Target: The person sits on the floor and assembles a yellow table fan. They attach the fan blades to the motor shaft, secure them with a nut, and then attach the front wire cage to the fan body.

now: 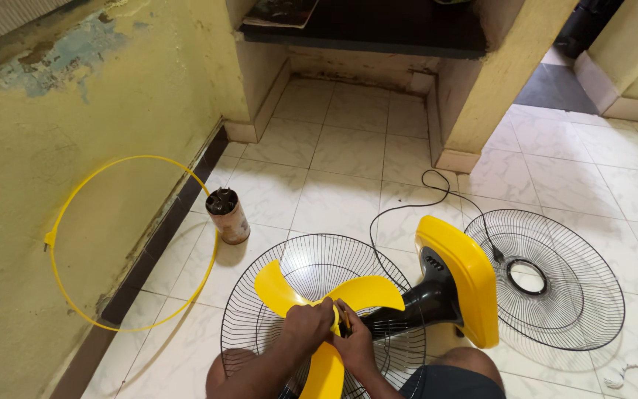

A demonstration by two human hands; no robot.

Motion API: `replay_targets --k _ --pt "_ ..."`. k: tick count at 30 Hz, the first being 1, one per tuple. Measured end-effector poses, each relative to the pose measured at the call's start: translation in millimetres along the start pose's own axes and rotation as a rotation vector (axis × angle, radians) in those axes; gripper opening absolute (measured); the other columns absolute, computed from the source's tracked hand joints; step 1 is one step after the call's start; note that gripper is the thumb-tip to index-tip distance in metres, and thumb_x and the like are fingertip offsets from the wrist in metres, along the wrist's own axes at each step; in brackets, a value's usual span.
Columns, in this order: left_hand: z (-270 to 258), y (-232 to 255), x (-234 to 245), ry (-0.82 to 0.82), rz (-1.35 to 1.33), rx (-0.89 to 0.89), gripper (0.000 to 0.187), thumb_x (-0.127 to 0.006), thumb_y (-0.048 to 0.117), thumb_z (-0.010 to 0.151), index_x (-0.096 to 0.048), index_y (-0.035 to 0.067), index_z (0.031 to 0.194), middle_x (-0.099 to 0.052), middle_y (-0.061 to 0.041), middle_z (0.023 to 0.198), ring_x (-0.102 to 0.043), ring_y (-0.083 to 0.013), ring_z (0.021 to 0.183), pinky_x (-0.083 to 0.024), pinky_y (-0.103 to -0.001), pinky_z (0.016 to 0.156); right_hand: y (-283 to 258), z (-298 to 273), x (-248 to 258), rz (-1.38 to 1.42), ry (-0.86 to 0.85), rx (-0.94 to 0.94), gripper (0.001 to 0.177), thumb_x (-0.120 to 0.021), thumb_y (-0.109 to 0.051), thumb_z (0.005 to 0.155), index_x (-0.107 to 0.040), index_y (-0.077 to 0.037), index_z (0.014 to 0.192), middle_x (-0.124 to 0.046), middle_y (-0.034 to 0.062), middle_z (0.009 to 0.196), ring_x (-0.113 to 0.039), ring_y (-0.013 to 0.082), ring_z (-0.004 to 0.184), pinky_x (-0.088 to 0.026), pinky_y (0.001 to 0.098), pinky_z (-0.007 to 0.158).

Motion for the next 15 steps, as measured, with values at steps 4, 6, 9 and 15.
replay_targets --k 4,6,9,15 --pt "-3.9 10.5 -8.9 0.033 0.015 0.088 0.035 -0.072 0.017 0.087 -0.051 0.002 0.110 -0.073 -0.015 0.089 -0.075 -0.0319 0.075 -0.057 -0.044 0.062 5.0 0.5 0.1 0.116 -0.014 0.030 0.081 -0.083 0.000 0.078 -0.045 -0.001 0.149 -0.064 0.0108 0.141 -0.062 0.0157 0.123 -0.053 0.0302 0.101" --pt "-5.0 10.5 -7.5 0.060 0.011 0.106 0.034 -0.072 0.016 0.087 -0.052 0.002 0.110 -0.073 -0.015 0.090 -0.075 -0.0313 0.075 -0.057 -0.043 0.062 3.7 -1.0 1.1 0.052 0.003 0.013 0.081 -0.084 -0.003 0.078 -0.046 -0.002 0.149 -0.063 0.0105 0.141 -0.063 0.0159 0.123 -0.054 0.0304 0.101" --pt "0.2 0.3 4.7 -0.057 0.158 -0.170 0.022 -0.073 0.017 0.082 -0.062 0.006 0.098 -0.071 -0.012 0.093 -0.074 -0.0299 0.075 -0.056 -0.046 0.057 -6.1 -1.2 0.7 -0.100 0.013 0.057 0.083 -0.088 -0.007 0.078 -0.044 -0.003 0.149 -0.062 0.0093 0.144 -0.060 0.0144 0.128 -0.049 0.0286 0.105" --pt "18.3 -9.4 8.1 -0.310 0.408 -0.303 0.014 -0.064 0.020 0.098 -0.069 0.008 0.094 -0.075 -0.006 0.083 -0.075 -0.0254 0.076 -0.055 -0.041 0.061 -0.7 -13.7 0.6 -0.103 0.062 0.089 0.085 -0.090 -0.010 0.073 -0.048 -0.003 0.147 -0.065 0.0110 0.142 -0.064 0.0175 0.126 -0.053 0.0312 0.101"
Point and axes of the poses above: each hand's wrist, its own z-axis towards the middle knuckle, its own x-axis out of the back of the hand, y = z × x, the point moved 3 cm from there along z, towards the middle knuckle
